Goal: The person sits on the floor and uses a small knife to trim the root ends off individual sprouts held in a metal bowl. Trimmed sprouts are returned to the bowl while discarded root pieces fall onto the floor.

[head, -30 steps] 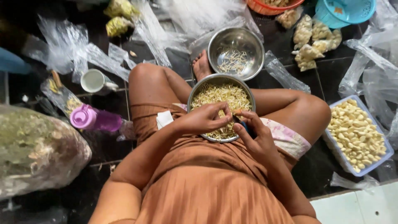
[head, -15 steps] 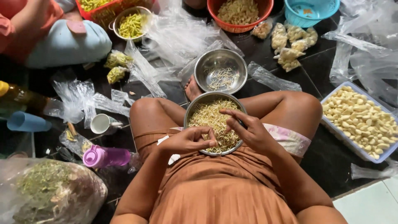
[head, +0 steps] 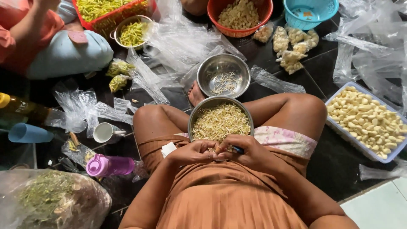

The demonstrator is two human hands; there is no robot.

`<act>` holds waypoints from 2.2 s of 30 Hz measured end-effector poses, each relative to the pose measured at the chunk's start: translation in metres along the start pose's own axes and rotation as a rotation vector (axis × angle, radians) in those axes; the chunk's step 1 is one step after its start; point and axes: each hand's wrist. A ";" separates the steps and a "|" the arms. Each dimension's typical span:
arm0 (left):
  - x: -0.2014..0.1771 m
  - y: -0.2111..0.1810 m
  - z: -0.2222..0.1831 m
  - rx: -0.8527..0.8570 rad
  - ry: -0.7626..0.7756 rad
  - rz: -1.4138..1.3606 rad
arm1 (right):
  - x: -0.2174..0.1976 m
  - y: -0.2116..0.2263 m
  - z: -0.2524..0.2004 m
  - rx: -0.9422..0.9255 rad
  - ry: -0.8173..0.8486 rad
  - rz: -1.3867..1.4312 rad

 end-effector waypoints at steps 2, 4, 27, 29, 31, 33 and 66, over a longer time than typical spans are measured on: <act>0.004 0.005 0.004 0.010 0.003 -0.037 | -0.002 0.006 0.000 -0.004 -0.003 0.003; 0.012 0.003 0.007 0.022 0.001 -0.069 | -0.009 0.010 0.007 -0.015 -0.004 0.007; 0.041 0.013 0.012 -0.176 0.239 0.186 | 0.007 -0.220 0.020 0.522 0.076 -0.688; 0.042 0.018 0.011 -0.178 0.261 0.157 | 0.003 -0.183 0.020 0.532 0.053 -0.625; 0.031 0.031 0.019 -0.170 0.276 0.136 | -0.008 -0.153 0.030 0.532 0.032 -0.571; 0.025 0.067 0.024 -0.273 0.135 0.002 | -0.009 -0.128 0.025 0.438 -0.043 -0.495; 0.000 0.076 0.008 -0.129 -0.170 -0.026 | -0.024 -0.086 -0.009 0.587 -0.315 0.610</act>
Point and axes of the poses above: each hand's wrist, its own z-axis towards the middle knuckle, its own x-axis out of the palm, y = z × x, and after that the axes turned 4 degrees about z, right-handed
